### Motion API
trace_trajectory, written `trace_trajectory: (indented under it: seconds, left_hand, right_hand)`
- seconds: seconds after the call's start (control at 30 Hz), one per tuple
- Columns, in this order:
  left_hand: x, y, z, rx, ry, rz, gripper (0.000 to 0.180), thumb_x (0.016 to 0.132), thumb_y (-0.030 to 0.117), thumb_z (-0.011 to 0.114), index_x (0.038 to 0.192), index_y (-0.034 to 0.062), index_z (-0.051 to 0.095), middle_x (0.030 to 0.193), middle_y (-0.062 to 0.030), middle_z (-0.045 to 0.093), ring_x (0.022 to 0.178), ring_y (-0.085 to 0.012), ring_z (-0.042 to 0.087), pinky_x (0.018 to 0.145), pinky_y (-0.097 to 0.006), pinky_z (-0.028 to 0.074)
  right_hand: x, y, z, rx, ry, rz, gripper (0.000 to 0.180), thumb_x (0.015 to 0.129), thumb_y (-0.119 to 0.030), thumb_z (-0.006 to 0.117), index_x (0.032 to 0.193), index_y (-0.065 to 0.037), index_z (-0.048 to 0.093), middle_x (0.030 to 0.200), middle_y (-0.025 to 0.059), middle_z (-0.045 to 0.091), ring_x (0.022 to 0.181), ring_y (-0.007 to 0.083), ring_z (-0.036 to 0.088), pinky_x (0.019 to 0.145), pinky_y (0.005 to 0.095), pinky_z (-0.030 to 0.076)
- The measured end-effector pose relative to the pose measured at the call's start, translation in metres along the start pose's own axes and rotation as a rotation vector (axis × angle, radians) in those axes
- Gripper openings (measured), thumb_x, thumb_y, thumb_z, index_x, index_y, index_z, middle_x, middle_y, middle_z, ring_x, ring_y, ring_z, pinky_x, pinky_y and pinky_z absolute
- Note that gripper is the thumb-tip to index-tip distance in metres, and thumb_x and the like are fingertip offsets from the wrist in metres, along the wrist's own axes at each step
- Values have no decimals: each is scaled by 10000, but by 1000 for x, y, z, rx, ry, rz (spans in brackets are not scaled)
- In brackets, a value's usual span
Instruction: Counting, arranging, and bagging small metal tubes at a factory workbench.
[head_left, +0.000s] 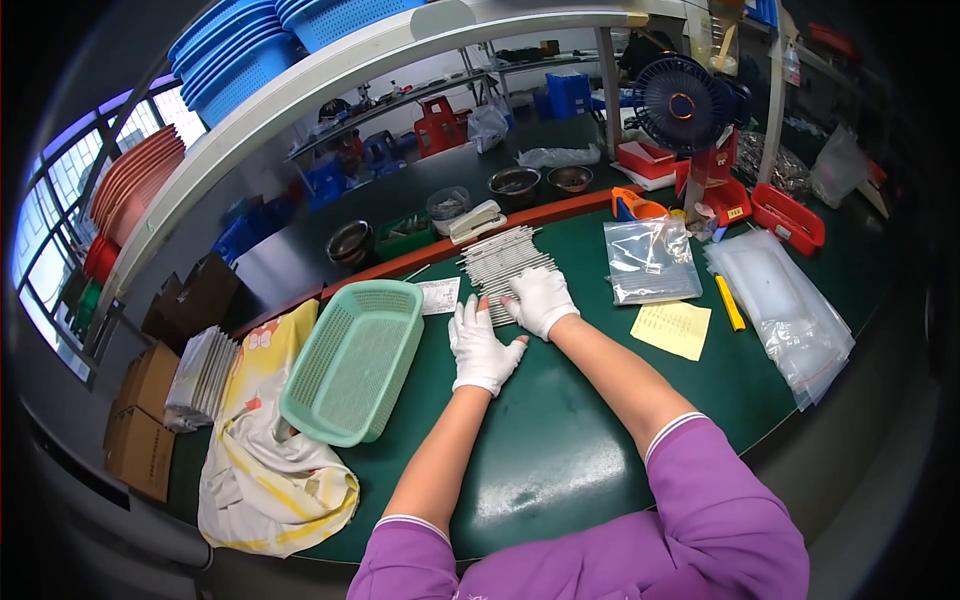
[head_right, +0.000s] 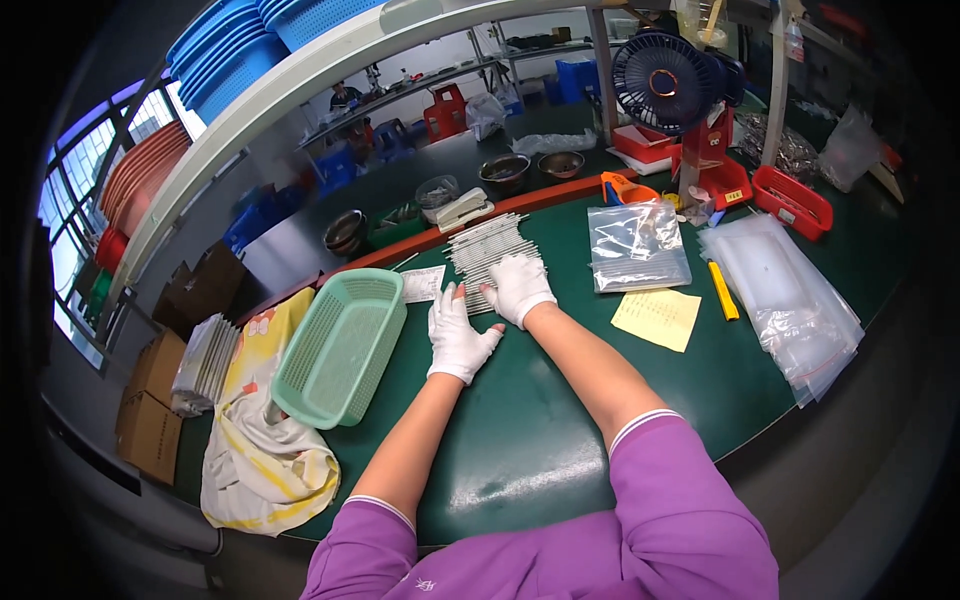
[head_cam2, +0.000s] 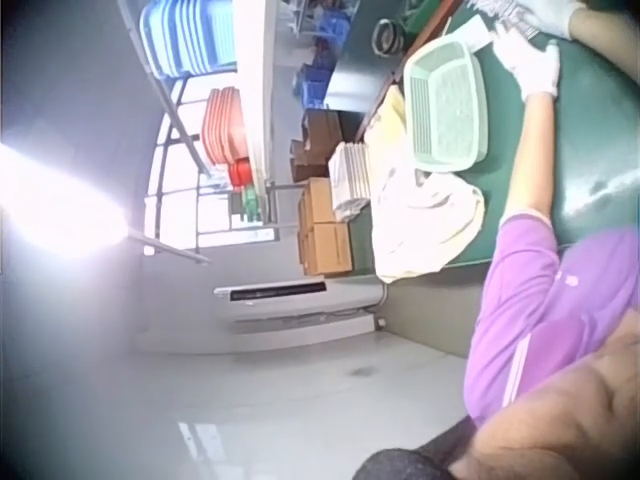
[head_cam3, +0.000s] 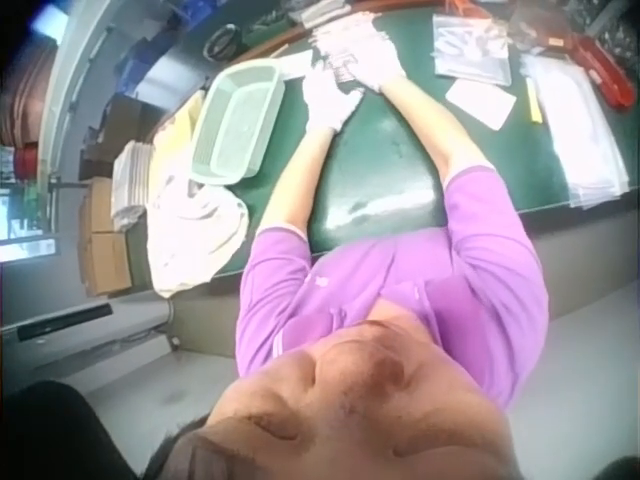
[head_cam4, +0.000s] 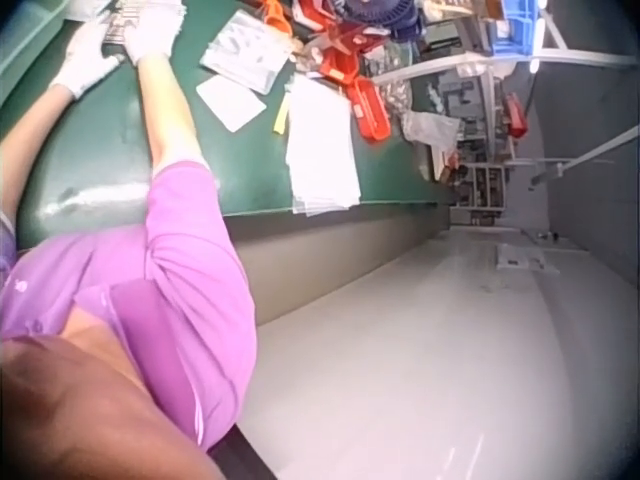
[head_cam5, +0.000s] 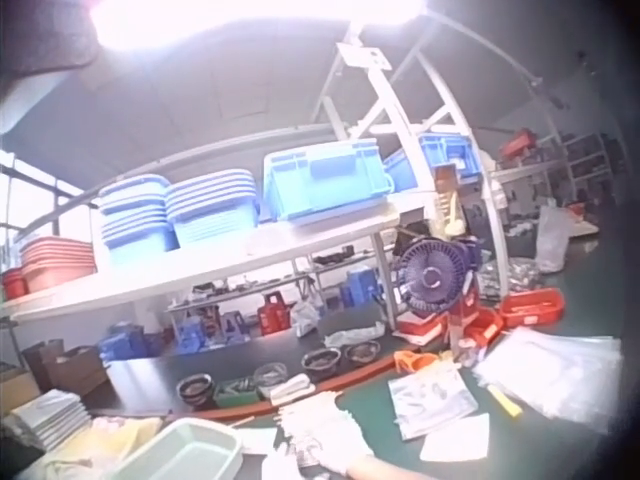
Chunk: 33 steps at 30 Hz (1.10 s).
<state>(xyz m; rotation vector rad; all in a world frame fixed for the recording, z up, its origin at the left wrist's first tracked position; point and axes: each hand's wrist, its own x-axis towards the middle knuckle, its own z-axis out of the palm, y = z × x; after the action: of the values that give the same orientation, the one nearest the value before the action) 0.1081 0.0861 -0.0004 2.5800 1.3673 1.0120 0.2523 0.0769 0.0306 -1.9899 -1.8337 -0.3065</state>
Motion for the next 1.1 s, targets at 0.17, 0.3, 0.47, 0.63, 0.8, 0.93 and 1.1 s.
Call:
trace_trajectory:
  seconds: [0.17, 0.3, 0.47, 0.63, 0.8, 0.93, 1.1]
  left_hand:
    - [-7, 16, -23, 139, -216, 184, 910, 629, 494, 721, 1329, 26, 377, 1371, -167, 384, 1281, -370, 315, 1063, -509, 204]
    - [-40, 24, -35, 143, -339, 286, 849, 722, 509, 635, 1347, 9, 352, 1389, -168, 359, 1294, -372, 291, 1041, -533, 216]
    - [-79, 37, -57, 132, -352, 383, 763, 761, 409, 623, 1322, -35, 359, 1348, -200, 363, 1262, -405, 292, 1029, -517, 242]
    - [-115, 54, -81, 60, -345, 371, 809, 729, 441, 638, 1270, -102, 380, 1327, -274, 342, 1241, -458, 291, 1038, -530, 222]
    - [-125, 53, -92, 74, -383, 381, 871, 702, 515, 625, 1265, -106, 390, 1348, -290, 318, 1256, -468, 274, 1044, -542, 201]
    - [-115, 53, -82, 89, -412, 372, 886, 712, 535, 609, 1286, -98, 374, 1357, -292, 310, 1270, -462, 262, 1047, -539, 194]
    - [-87, 40, -66, 103, -417, 330, 886, 733, 536, 596, 1291, -110, 361, 1346, -302, 332, 1262, -452, 283, 1052, -501, 202]
  right_hand:
    - [-37, 3, -3, 44, -82, -171, 357, 823, -402, 530, 997, -106, 629, 1050, 90, 608, 1038, 274, 551, 911, 482, 379]
    - [-82, -2, -33, -9, -230, -205, 531, 839, -421, 501, 1276, -120, 472, 1356, 103, 405, 1296, 260, 326, 1014, 590, 242]
    - [-129, -7, -51, 3, -161, -286, 558, 816, -408, 535, 1264, -82, 469, 1318, 139, 429, 1264, 298, 361, 1013, 577, 262]
    - [-169, -14, -78, 13, -188, -388, 612, 787, -403, 576, 1256, -25, 468, 1310, 167, 425, 1270, 309, 347, 1049, 546, 219]
    - [-185, -20, -91, 16, -251, -421, 616, 804, -428, 545, 1273, -37, 464, 1331, 171, 409, 1282, 310, 331, 1059, 556, 188]
    - [-170, -17, -82, 44, -231, -352, 610, 796, -403, 561, 1263, -21, 466, 1338, 179, 400, 1290, 314, 329, 1049, 561, 208]
    - [-139, -15, -56, 8, -258, -299, 584, 848, -420, 490, 1300, -52, 447, 1366, 163, 386, 1302, 304, 320, 1059, 547, 198]
